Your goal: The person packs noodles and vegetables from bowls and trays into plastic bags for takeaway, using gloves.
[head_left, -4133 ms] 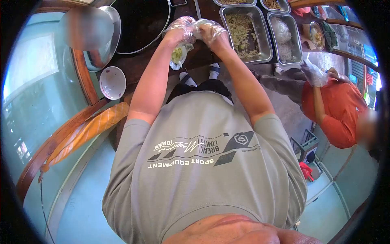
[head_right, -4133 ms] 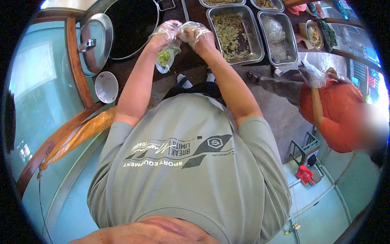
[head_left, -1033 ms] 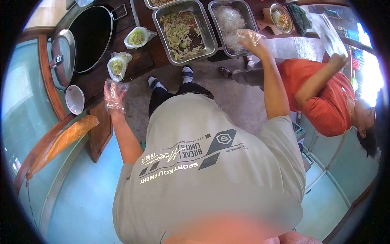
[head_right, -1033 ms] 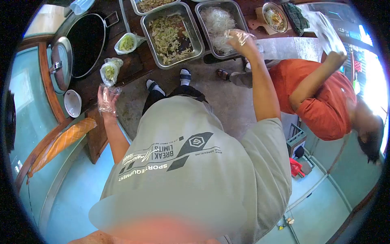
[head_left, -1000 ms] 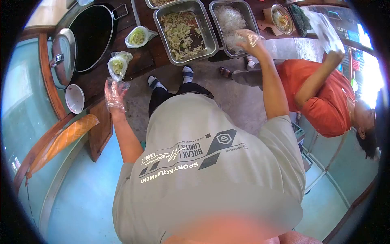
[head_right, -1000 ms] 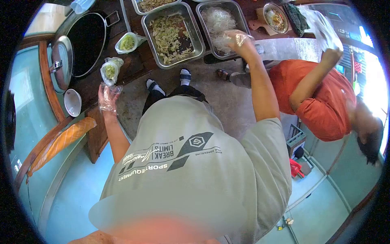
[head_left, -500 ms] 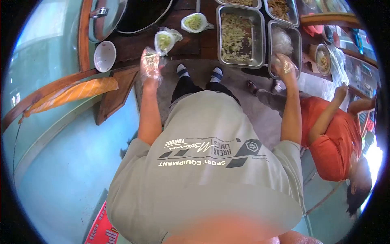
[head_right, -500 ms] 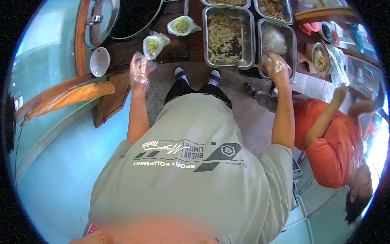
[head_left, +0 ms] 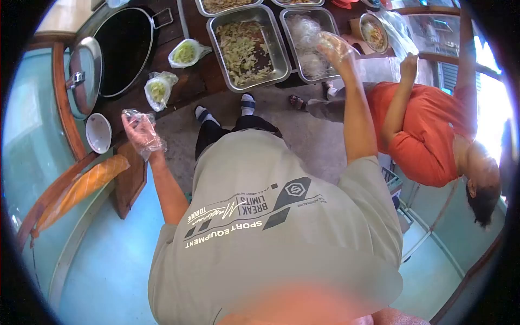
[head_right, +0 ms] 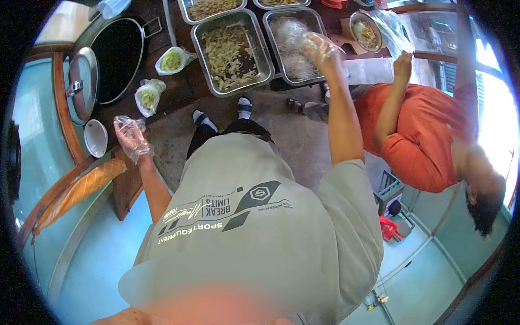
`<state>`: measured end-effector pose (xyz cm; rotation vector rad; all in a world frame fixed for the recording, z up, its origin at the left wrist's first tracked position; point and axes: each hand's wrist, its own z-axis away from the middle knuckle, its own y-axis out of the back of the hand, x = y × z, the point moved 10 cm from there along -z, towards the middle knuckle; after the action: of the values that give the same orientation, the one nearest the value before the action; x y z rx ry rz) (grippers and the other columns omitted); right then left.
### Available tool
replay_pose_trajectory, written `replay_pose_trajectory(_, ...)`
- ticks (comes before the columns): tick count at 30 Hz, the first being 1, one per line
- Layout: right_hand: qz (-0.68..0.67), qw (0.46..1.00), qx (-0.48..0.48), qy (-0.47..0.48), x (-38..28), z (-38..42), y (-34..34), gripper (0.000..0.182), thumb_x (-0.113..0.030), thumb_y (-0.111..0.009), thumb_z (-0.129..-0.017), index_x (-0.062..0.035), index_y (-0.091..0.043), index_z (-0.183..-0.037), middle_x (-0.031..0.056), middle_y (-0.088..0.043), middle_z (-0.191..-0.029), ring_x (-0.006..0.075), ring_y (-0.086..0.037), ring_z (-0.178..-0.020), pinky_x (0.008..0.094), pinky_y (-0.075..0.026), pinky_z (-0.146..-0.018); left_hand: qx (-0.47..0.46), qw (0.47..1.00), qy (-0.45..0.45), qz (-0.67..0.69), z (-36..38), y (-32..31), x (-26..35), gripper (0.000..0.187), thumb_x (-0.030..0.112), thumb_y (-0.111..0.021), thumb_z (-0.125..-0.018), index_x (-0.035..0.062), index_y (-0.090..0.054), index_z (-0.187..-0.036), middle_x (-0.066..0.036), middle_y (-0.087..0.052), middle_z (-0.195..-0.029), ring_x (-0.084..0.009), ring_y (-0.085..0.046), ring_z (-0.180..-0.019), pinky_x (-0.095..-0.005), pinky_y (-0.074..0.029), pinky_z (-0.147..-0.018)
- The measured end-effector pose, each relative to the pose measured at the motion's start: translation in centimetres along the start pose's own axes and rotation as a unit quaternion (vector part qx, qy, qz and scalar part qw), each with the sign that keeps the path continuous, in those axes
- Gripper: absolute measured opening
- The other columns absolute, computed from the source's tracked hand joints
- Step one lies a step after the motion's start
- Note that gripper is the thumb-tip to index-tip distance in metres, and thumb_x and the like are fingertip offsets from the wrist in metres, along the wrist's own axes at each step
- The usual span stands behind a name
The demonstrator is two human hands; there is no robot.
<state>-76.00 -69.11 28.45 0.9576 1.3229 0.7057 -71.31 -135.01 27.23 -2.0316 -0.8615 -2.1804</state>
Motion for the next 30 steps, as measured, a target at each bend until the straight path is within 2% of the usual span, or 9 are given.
replay_pose_trajectory(6,0.164,0.965,0.140,0.147,-4.3,-2.5,-2.6,0.042,-0.034,-0.070,-0.087,-0.0148,-0.069,-0.124,0.0140,-0.070,-0.118,0.0315,-0.066,-0.112,0.0417,-0.053,-0.095,-0.079,0.982,-0.174,-0.006,0.1,-6.4,11.6,0.065,0.016,-0.068,-0.096,0.0022,-0.035,-0.151,-0.020,-0.053,-0.132,-0.0260,-0.062,-0.106,-0.0375,-0.060,-0.084)
replay_pose_trajectory(10,0.203,0.973,0.081,0.077,-2.1,-4.5,-4.7,0.035,-0.027,-0.068,-0.085,-0.0132,-0.071,-0.116,0.0171,-0.072,-0.107,0.0325,-0.070,-0.096,0.0441,-0.057,-0.081,-0.169,0.965,-0.202,-0.007,1.3,-12.6,14.1,0.061,0.019,-0.069,-0.096,0.0041,-0.042,-0.148,-0.020,-0.057,-0.132,-0.0257,-0.064,-0.109,-0.0344,-0.059,-0.083)
replay_pose_trajectory(13,-0.057,0.997,0.055,0.005,-1.3,-4.7,-1.2,0.031,-0.026,-0.066,-0.085,-0.0103,-0.073,-0.110,0.0204,-0.072,-0.103,0.0310,-0.071,-0.090,0.0414,-0.057,-0.077,-0.215,0.951,-0.221,0.022,2.9,-16.3,15.0,0.061,0.024,-0.069,-0.096,0.0049,-0.044,-0.148,-0.018,-0.060,-0.127,-0.0243,-0.064,-0.108,-0.0338,-0.058,-0.081)
replay_pose_trajectory(14,-0.076,0.990,0.091,0.082,-0.8,-5.3,-0.6,0.028,-0.022,-0.067,-0.085,-0.0061,-0.074,-0.108,0.0172,-0.074,-0.102,0.0241,-0.072,-0.088,0.0364,-0.057,-0.077,-0.226,0.949,-0.220,0.026,3.2,-17.3,15.2,0.061,0.025,-0.069,-0.096,0.0051,-0.044,-0.148,-0.018,-0.061,-0.127,-0.0240,-0.064,-0.108,-0.0340,-0.058,-0.082)
replay_pose_trajectory(18,-0.305,0.947,0.070,0.072,1.0,-6.5,1.6,0.033,-0.017,-0.076,-0.083,0.0002,-0.071,-0.111,0.0066,-0.075,-0.104,0.0139,-0.068,-0.091,0.0304,-0.055,-0.080,-0.256,0.941,-0.216,0.037,3.7,-20.2,16.9,0.061,0.028,-0.070,-0.095,0.0059,-0.047,-0.147,-0.017,-0.063,-0.124,-0.0233,-0.063,-0.107,-0.0348,-0.058,-0.083)
replay_pose_trajectory(21,-0.271,0.960,0.058,0.048,3.4,-7.1,-0.4,0.034,-0.017,-0.076,-0.085,0.0001,-0.070,-0.114,0.0055,-0.074,-0.103,0.0125,-0.067,-0.089,0.0300,-0.055,-0.078,-0.270,0.934,-0.229,0.039,3.8,-21.9,17.5,0.060,0.027,-0.070,-0.095,0.0067,-0.048,-0.147,-0.017,-0.063,-0.127,-0.0235,-0.063,-0.108,-0.0355,-0.058,-0.084)
replay_pose_trajectory(22,-0.117,0.992,0.034,-0.039,0.0,-5.7,1.7,0.032,-0.016,-0.074,-0.086,-0.0015,-0.070,-0.115,0.0043,-0.073,-0.105,0.0117,-0.065,-0.089,0.0299,-0.054,-0.077,-0.276,0.933,-0.228,0.043,4.0,-22.5,18.2,0.059,0.027,-0.070,-0.095,0.0067,-0.048,-0.146,-0.017,-0.063,-0.126,-0.0236,-0.064,-0.108,-0.0354,-0.058,-0.083)
replay_pose_trajectory(26,-0.370,0.929,-0.007,0.006,2.1,-6.8,-0.9,0.033,-0.014,-0.070,-0.088,-0.0024,-0.070,-0.119,0.0044,-0.072,-0.111,0.0126,-0.065,-0.094,0.0284,-0.053,-0.085,-0.274,0.924,-0.266,0.023,3.7,-23.8,18.7,0.058,0.028,-0.070,-0.096,0.0073,-0.048,-0.146,-0.013,-0.064,-0.125,-0.0213,-0.063,-0.105,-0.0307,-0.057,-0.077)
replay_pose_trajectory(30,-0.158,0.983,0.024,0.092,2.1,-6.9,-0.6,0.038,-0.017,-0.071,-0.087,-0.0051,-0.070,-0.123,0.0081,-0.073,-0.114,0.0150,-0.067,-0.095,0.0287,-0.053,-0.085,-0.285,0.924,-0.250,0.042,3.9,-24.3,18.4,0.057,0.026,-0.070,-0.096,0.0071,-0.049,-0.145,-0.014,-0.065,-0.125,-0.0214,-0.063,-0.106,-0.0316,-0.058,-0.078)
